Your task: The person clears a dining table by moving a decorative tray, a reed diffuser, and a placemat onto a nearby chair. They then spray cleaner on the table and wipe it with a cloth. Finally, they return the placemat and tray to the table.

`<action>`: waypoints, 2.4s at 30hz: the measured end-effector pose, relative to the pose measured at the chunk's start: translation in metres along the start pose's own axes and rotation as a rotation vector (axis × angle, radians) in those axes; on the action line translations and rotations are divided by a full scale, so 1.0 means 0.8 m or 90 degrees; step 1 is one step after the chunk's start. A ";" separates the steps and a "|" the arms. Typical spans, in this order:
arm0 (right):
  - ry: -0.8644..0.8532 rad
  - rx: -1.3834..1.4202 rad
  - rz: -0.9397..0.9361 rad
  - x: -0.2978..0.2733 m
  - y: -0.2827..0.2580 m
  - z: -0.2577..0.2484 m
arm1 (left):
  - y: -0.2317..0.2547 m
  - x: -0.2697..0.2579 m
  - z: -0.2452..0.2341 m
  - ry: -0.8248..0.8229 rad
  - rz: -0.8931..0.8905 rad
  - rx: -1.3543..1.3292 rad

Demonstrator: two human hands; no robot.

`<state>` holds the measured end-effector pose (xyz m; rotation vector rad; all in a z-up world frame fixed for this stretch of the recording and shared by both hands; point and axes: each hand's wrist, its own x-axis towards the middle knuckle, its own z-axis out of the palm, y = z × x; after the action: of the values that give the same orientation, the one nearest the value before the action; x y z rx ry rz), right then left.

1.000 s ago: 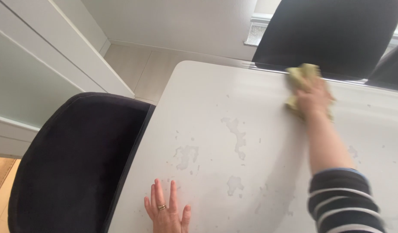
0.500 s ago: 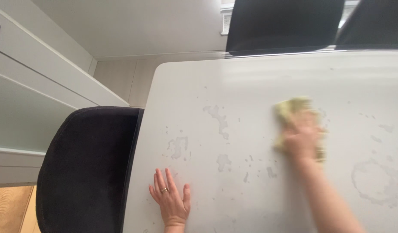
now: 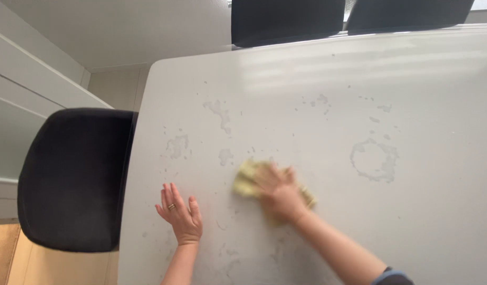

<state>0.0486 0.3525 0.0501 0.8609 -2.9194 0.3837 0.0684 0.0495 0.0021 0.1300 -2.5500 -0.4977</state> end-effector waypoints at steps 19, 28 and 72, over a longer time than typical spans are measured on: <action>0.398 -0.233 0.503 -0.326 0.075 0.051 | 0.044 -0.195 -0.142 -0.175 -0.042 -0.188; -0.038 0.095 0.200 -0.033 -0.307 0.039 | -0.024 -0.181 -0.197 -0.111 0.004 -0.156; 0.250 -0.039 0.557 -0.399 -0.145 0.015 | -0.170 -0.206 -0.266 -0.105 -0.104 -0.146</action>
<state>0.3793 0.4226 0.0192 -0.5005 -2.7249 0.4310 0.3192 -0.1141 0.0390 0.2223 -2.6316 -0.8927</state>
